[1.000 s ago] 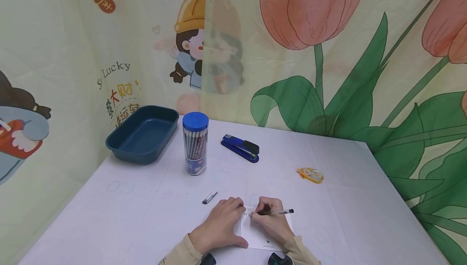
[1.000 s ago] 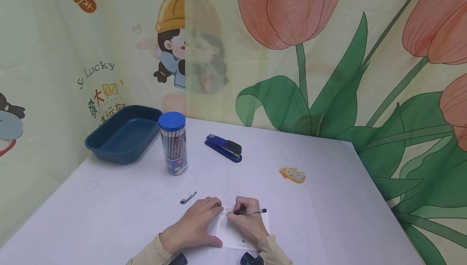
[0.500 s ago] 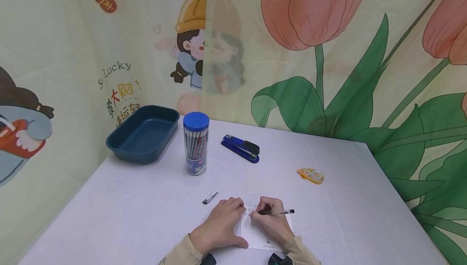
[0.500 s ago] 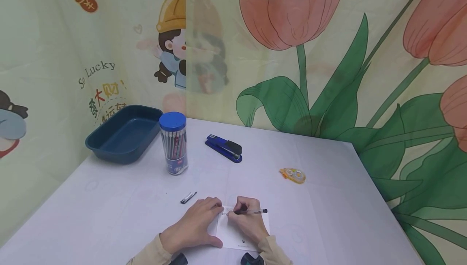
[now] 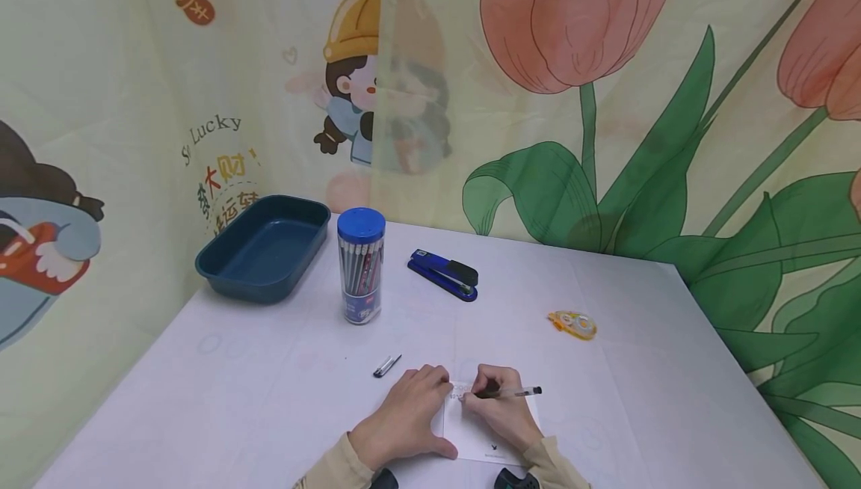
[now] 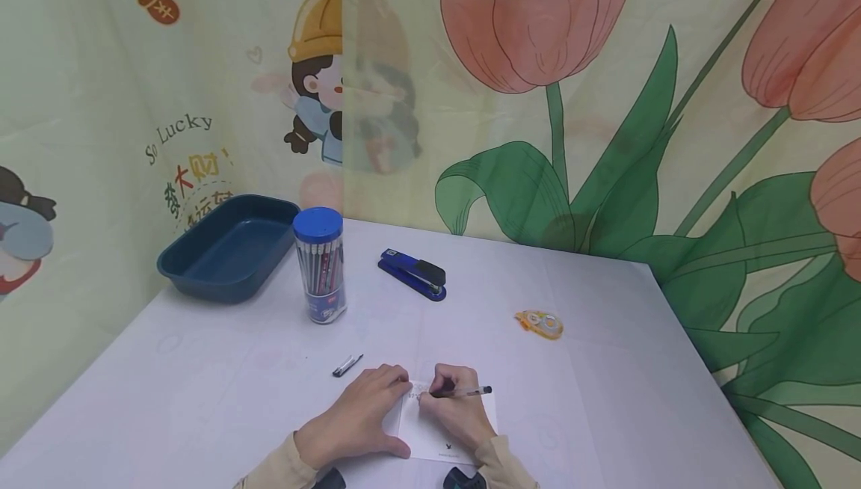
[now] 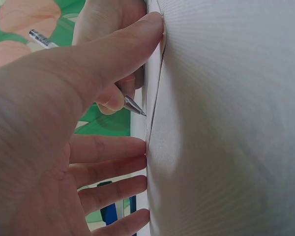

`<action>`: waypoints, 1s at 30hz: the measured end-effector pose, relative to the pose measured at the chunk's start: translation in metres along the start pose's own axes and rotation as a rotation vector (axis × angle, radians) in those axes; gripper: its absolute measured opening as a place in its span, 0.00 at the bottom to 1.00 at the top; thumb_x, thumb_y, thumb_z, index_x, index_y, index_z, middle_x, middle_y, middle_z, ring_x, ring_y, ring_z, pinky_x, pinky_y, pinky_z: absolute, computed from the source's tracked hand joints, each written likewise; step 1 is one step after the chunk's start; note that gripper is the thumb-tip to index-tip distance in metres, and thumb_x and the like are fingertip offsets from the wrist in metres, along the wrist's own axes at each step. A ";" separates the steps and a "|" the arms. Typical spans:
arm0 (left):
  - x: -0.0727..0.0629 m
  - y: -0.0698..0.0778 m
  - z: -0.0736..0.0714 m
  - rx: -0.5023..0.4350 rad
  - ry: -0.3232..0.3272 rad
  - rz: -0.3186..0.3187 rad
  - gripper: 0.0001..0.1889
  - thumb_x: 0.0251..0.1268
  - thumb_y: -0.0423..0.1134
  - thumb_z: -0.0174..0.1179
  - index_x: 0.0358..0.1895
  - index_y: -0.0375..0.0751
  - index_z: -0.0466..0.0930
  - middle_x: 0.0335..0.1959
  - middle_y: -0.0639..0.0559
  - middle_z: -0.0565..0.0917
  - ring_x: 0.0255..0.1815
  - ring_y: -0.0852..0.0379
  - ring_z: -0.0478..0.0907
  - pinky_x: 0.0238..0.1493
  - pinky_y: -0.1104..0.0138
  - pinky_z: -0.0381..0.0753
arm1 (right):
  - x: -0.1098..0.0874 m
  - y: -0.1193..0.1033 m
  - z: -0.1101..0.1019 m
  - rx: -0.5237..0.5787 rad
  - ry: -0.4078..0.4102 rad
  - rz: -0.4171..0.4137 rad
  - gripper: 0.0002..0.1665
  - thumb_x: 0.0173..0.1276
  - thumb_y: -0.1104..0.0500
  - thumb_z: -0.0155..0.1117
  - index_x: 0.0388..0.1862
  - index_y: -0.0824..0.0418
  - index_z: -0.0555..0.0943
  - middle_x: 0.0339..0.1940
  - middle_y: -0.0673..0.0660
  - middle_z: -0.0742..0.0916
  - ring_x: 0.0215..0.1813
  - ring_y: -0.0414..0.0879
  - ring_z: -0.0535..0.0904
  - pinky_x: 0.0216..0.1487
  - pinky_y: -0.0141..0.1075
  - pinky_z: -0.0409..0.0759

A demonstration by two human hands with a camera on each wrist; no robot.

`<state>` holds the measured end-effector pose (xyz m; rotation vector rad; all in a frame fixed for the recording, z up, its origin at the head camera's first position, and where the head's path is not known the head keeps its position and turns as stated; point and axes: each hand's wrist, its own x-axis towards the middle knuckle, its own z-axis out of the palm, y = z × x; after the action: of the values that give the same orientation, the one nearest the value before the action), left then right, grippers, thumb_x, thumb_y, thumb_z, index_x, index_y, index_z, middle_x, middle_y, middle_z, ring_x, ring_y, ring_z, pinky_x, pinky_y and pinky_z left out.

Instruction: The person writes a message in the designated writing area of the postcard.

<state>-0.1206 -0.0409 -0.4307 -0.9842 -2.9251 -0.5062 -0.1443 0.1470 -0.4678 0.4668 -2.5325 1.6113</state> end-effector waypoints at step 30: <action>-0.001 0.000 0.000 0.019 0.002 0.004 0.41 0.35 0.66 0.73 0.52 0.38 0.81 0.48 0.56 0.76 0.50 0.60 0.70 0.56 0.63 0.71 | -0.001 -0.001 0.001 0.068 0.077 0.048 0.15 0.40 0.77 0.64 0.14 0.60 0.71 0.16 0.45 0.78 0.23 0.35 0.71 0.30 0.27 0.68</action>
<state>-0.1200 -0.0410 -0.4311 -0.9870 -2.9201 -0.4776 -0.1428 0.1457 -0.4677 0.3454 -2.4581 1.7022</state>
